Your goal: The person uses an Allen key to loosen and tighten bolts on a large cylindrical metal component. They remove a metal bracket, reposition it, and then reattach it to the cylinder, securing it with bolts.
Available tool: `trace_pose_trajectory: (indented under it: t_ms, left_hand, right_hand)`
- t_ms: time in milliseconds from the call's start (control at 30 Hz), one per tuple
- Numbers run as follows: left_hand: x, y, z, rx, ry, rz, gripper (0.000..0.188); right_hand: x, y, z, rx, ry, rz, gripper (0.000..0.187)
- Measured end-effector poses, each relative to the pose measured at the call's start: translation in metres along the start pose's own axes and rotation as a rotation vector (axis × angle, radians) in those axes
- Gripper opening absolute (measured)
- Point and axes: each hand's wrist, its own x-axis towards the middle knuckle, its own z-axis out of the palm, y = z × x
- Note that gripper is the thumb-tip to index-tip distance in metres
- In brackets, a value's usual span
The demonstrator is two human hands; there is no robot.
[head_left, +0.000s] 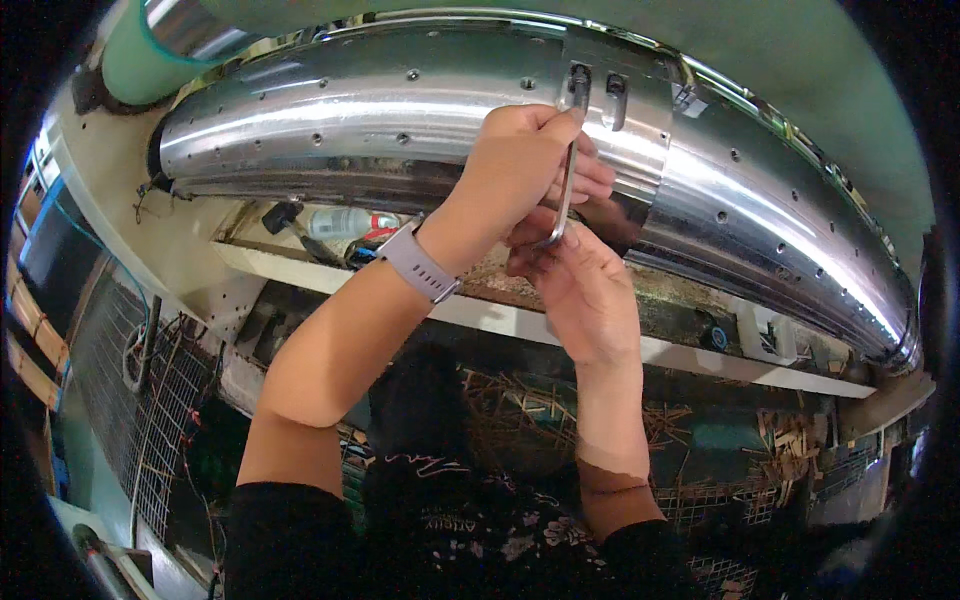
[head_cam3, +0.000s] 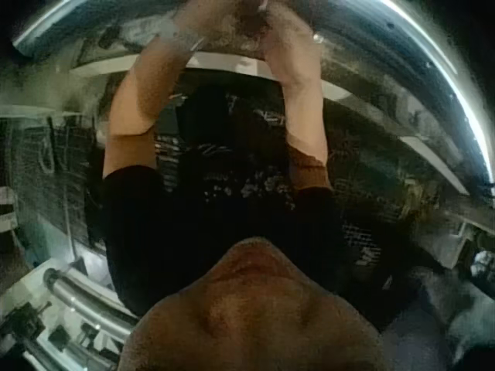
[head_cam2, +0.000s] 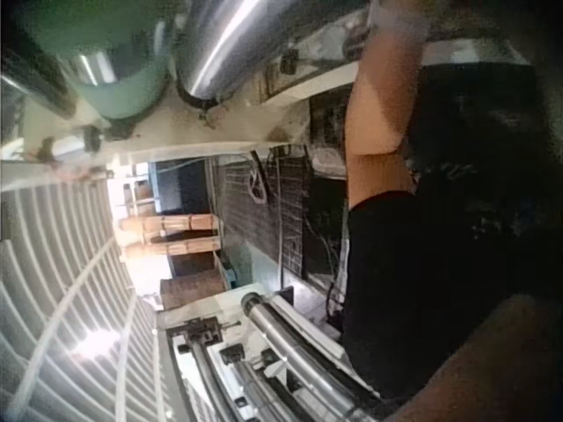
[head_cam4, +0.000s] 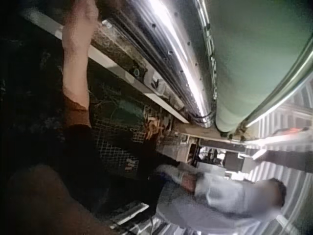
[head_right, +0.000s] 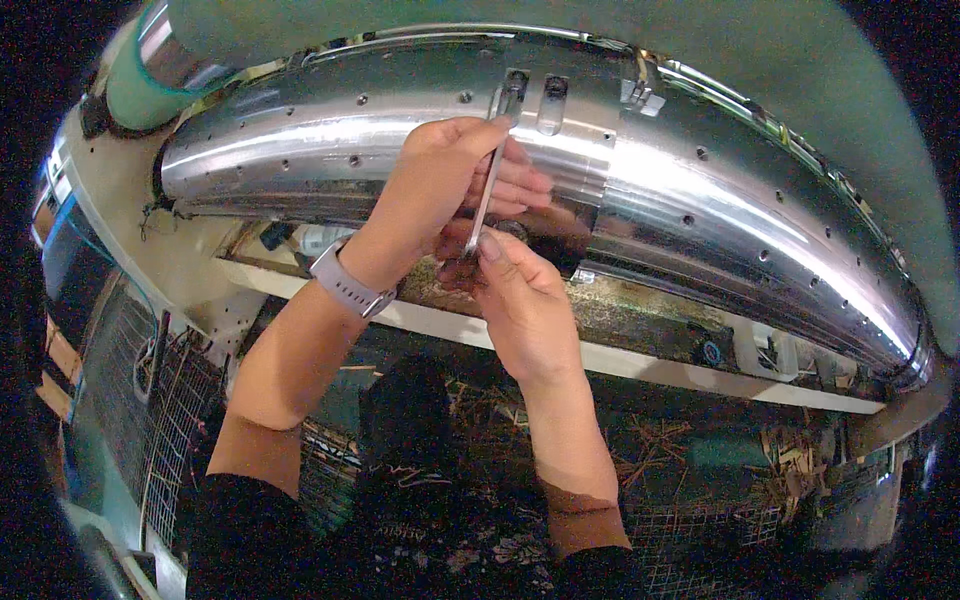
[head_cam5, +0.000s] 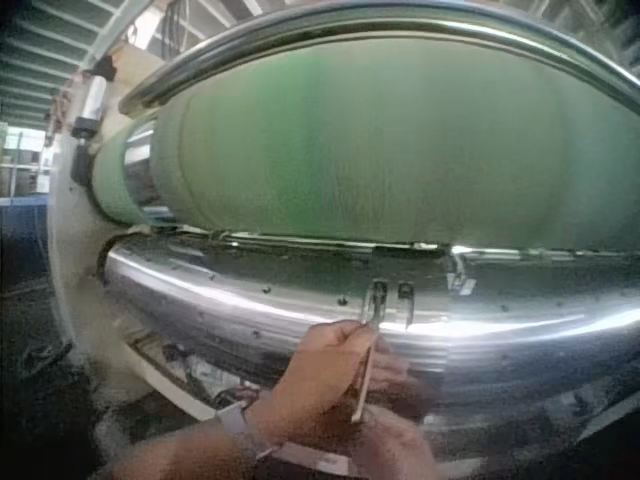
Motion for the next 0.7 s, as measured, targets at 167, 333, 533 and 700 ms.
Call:
trace_pose_trajectory:
  t_ms: [167,333,533,700]
  left_hand:
    - [0.004,0.001,-0.004,0.0,-0.042,-0.022,0.034]
    - [0.004,0.001,-0.002,-0.053,-0.041,-0.033,0.033]
    - [0.005,0.003,-0.004,-0.01,-0.076,-0.037,0.027]
    - [0.007,0.0,-0.014,0.013,-0.101,-0.022,0.026]
  right_hand:
    - [0.003,-0.011,0.008,-0.09,-0.051,-0.043,0.027]
    - [0.008,-0.018,0.007,-0.273,-0.009,0.057,0.021]
    - [0.0,-0.039,0.025,-0.993,0.189,-0.152,0.017]
    - [-0.005,-0.035,0.033,-1.089,0.407,-0.37,0.023]
